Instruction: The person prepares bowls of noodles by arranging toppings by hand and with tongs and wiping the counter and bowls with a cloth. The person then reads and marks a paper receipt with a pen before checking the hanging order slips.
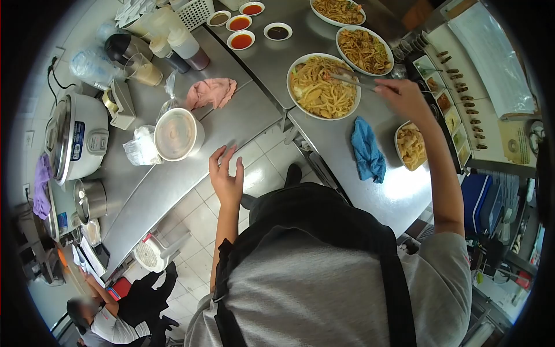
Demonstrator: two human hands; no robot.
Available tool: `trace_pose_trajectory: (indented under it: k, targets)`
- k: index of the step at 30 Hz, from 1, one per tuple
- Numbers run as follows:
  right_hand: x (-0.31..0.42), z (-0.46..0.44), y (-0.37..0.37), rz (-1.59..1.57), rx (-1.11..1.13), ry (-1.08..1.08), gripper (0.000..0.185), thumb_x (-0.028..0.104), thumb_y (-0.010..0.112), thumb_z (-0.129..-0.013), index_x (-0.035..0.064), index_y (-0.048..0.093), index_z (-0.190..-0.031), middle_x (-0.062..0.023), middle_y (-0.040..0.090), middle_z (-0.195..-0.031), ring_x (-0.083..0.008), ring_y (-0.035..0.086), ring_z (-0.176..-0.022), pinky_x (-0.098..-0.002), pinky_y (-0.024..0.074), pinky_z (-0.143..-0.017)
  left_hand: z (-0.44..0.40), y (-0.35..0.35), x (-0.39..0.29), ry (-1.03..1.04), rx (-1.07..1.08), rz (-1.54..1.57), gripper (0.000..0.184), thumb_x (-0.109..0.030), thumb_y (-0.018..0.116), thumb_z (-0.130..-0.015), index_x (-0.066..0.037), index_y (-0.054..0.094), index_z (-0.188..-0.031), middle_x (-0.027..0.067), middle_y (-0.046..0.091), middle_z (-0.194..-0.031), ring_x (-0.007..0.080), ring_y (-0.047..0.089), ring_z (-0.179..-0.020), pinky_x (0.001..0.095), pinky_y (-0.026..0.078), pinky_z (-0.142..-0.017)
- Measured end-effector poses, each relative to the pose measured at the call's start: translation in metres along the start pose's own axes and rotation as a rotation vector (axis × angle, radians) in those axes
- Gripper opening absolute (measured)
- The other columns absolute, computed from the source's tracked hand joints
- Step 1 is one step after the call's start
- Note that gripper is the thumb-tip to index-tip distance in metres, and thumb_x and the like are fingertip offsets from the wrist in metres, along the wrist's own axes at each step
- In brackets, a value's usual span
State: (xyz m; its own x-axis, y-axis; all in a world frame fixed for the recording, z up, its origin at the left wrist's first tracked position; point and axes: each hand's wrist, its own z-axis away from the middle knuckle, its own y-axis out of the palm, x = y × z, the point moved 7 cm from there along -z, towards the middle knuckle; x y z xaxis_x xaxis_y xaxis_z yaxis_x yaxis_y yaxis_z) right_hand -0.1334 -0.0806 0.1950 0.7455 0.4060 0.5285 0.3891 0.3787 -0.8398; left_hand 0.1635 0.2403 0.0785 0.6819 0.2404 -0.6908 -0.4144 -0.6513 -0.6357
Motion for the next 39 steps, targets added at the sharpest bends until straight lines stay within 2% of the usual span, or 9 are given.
trace_pose_trajectory:
  k: [4,7,13,22,28,31,34,36,39]
  targets:
    - [0.049,0.020,-0.029,0.169,-0.094,-0.387,0.030,0.021,0.064,-0.084,0.0086,0.068,-0.111,-0.0125,0.064,-0.082,-0.0260,0.061,-0.064,-0.0362,0.0482,-0.063,-0.005,0.000,-0.005,0.001,-0.002,0.001,0.034,-0.006,0.069,-0.079,-0.011,0.066,-0.112,0.0123,0.056,-0.115,0.0272,0.055,-0.107,0.0365,0.045,-0.091]
    - [0.081,0.030,-0.001,0.398,0.063,-0.613,0.030,0.017,0.062,-0.083,0.0088,0.066,-0.111,-0.0107,0.061,-0.086,-0.0284,0.062,-0.072,-0.0381,0.0490,-0.066,-0.007,0.002,-0.008,0.015,0.002,0.001,0.034,-0.006,0.069,-0.079,-0.011,0.066,-0.112,0.0122,0.056,-0.115,0.0270,0.055,-0.106,0.0366,0.045,-0.091]
    - [0.084,0.010,0.045,0.645,0.125,-0.679,0.031,0.018,0.062,-0.083,0.0109,0.063,-0.113,-0.0092,0.057,-0.083,-0.0266,0.062,-0.071,-0.0372,0.0507,-0.064,-0.007,0.005,-0.017,0.036,0.004,0.002,0.034,-0.005,0.069,-0.079,-0.011,0.066,-0.112,0.0120,0.056,-0.114,0.0267,0.055,-0.106,0.0365,0.045,-0.091]
    - [0.056,0.006,-0.020,0.492,-0.023,-0.483,0.027,0.019,0.061,-0.085,0.0090,0.066,-0.109,-0.0134,0.063,-0.086,-0.0287,0.062,-0.077,-0.0391,0.0498,-0.070,-0.003,0.006,-0.010,-0.004,0.006,0.008,0.034,-0.005,0.068,-0.079,-0.011,0.066,-0.112,0.0121,0.055,-0.115,0.0271,0.055,-0.107,0.0372,0.045,-0.091]
    - [0.039,-0.014,-0.028,0.357,0.020,-0.454,0.030,0.025,0.064,-0.084,0.0056,0.068,-0.106,-0.0156,0.066,-0.085,-0.0284,0.065,-0.082,-0.0380,0.0498,-0.073,-0.014,0.008,-0.017,0.027,0.007,-0.005,0.035,-0.006,0.068,-0.079,-0.012,0.066,-0.113,0.0116,0.055,-0.115,0.0274,0.055,-0.107,0.0370,0.045,-0.091]
    - [0.051,-0.033,-0.048,0.188,0.152,-0.232,0.028,0.024,0.066,-0.082,0.0037,0.069,-0.101,-0.0166,0.067,-0.083,-0.0251,0.066,-0.078,-0.0355,0.0490,-0.071,-0.014,0.006,-0.015,0.022,-0.004,-0.016,0.035,-0.006,0.068,-0.079,-0.013,0.066,-0.113,0.0113,0.055,-0.115,0.0272,0.055,-0.107,0.0370,0.045,-0.091]
    - [0.075,-0.068,-0.031,0.203,0.138,-0.413,0.025,0.023,0.065,-0.083,0.0031,0.070,-0.098,-0.0155,0.067,-0.078,-0.0210,0.064,-0.070,-0.0344,0.0480,-0.068,-0.011,0.007,-0.013,0.007,0.001,-0.028,0.035,-0.006,0.068,-0.079,-0.013,0.066,-0.113,0.0113,0.056,-0.115,0.0270,0.055,-0.108,0.0371,0.045,-0.091]
    - [0.072,-0.107,0.006,0.206,0.296,-0.478,0.027,0.026,0.065,-0.085,0.0009,0.070,-0.095,-0.0084,0.059,-0.062,-0.0151,0.055,-0.054,-0.0302,0.0443,-0.054,-0.008,0.006,-0.013,-0.006,-0.003,-0.036,0.035,-0.006,0.068,-0.078,-0.013,0.066,-0.112,0.0121,0.056,-0.115,0.0282,0.055,-0.107,0.0380,0.045,-0.090]
    - [0.066,-0.138,0.042,0.214,0.486,-0.134,0.025,0.025,0.064,-0.084,0.0005,0.069,-0.083,-0.0049,0.056,-0.057,-0.0137,0.050,-0.045,-0.0283,0.0391,-0.042,-0.004,0.004,-0.014,-0.034,-0.026,-0.035,0.035,-0.006,0.068,-0.078,-0.013,0.066,-0.112,0.0134,0.056,-0.114,0.0306,0.056,-0.107,0.0395,0.045,-0.090]
